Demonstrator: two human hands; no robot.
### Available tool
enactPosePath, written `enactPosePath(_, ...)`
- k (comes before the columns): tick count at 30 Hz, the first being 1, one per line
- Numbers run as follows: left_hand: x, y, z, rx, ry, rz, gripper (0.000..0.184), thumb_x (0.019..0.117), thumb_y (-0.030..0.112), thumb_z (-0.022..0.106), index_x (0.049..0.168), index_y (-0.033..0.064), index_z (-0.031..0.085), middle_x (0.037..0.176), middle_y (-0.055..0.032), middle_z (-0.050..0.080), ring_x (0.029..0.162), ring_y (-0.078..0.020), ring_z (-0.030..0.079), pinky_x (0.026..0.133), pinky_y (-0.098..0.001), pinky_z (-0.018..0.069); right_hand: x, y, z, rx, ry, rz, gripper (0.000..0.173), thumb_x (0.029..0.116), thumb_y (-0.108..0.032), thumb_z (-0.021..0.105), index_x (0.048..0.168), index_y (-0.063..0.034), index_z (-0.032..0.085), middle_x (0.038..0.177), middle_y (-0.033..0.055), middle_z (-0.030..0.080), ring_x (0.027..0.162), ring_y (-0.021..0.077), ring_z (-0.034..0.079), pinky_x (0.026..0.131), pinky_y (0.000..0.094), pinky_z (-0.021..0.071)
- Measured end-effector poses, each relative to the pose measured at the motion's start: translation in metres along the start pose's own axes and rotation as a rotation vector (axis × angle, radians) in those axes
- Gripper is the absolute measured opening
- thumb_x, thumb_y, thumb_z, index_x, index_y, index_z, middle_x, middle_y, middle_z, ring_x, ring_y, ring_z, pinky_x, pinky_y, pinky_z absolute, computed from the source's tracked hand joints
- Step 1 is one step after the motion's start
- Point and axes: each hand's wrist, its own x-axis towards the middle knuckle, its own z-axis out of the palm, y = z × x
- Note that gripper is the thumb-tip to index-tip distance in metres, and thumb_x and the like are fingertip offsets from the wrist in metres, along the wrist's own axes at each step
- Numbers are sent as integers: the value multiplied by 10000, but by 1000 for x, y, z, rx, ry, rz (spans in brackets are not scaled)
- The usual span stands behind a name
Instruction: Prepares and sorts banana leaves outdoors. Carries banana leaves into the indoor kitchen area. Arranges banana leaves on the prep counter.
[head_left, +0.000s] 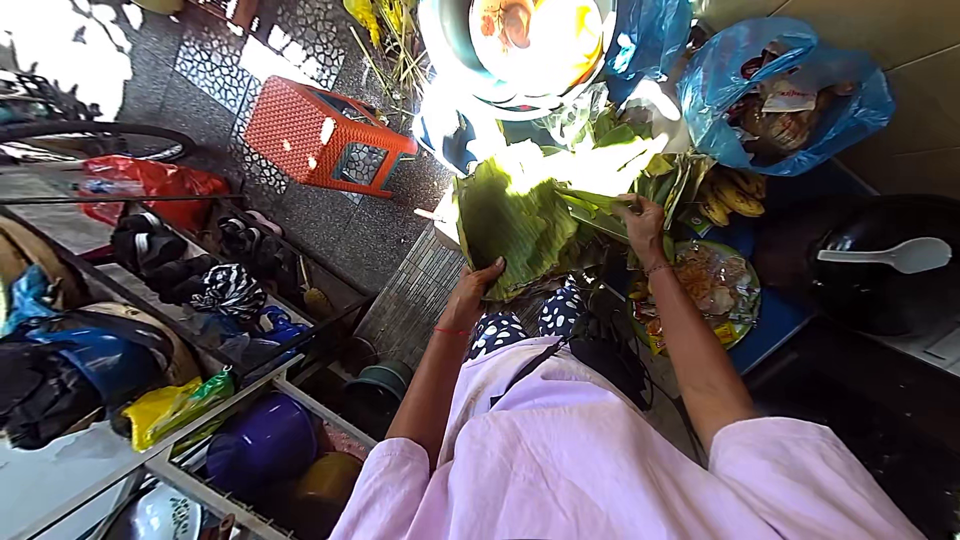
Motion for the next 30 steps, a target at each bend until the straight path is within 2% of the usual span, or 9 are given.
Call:
enactPosePath(5,-18,-8,-43,-26,-13,-1,162,1049,46,476,1128,88,611,815,-54,733,672,-106,709,610,-254,602,25,11,-38,278,152,354,213,961,-190,713,1073,-13,672,720,-39,629,495,-6,452,452,177,390)
enactPosePath(12,-32,-19,-67,-69,17,-22,169,1025,-10,467,1094,61,603,812,-65,748,696,-120,733,647,-264,622,30,18,-58,434,341,453,113,980,-184,682,978,-123,587,657,-78,515,436,-1,420,411,156,395)
enactPosePath(20,-25,-22,-67,-133,105,-12,138,1055,64,493,1146,90,593,834,-39,731,702,-96,714,635,-242,604,20,-3,-57,431,350,355,103,997,-187,655,930,-139,593,642,-87,544,427,3,435,412,159,402)
enactPosePath(22,-21,-24,-68,-138,143,-34,160,1043,99,538,1199,101,574,865,-39,724,719,-96,710,630,-238,596,20,-5,-56,297,402,297,118,991,-211,672,1013,-114,607,715,-65,594,482,-2,499,451,150,441)
enactPosePath(24,-19,-25,-70,-157,148,-56,197,1037,122,557,1234,107,566,896,-44,720,740,-100,708,644,-245,595,18,-10,-60,-51,401,228,460,962,-243,710,1355,-34,595,1135,81,673,855,101,646,775,252,547)
enactPosePath(25,-19,-24,-70,-166,145,-60,180,1038,125,557,1216,108,575,886,-43,720,729,-98,705,632,-242,591,16,-21,-61,-224,341,214,627,959,-262,706,1493,-16,488,1388,187,574,1087,220,635,964,362,515)
enactPosePath(26,-19,-22,-69,-169,140,-63,165,1041,125,552,1203,106,576,878,-43,718,718,-98,705,621,-242,590,13,-35,-59,-345,271,174,682,967,-266,685,1540,-11,419,1485,254,470,1146,302,610,990,428,501)
enactPosePath(28,-20,-17,-68,-149,124,-83,170,1045,138,549,1212,106,562,894,-42,715,729,-101,705,627,-247,591,1,-69,-43,-357,77,29,549,978,-187,650,1461,23,494,1439,301,510,1113,384,629,946,505,523)
enactPosePath(30,-23,-11,-64,-112,111,-103,160,1033,152,574,1188,114,587,884,-37,724,712,-98,709,603,-245,592,-19,-97,-13,-245,-184,-166,405,935,-47,621,1333,25,615,1319,231,652,1030,344,694,876,513,560)
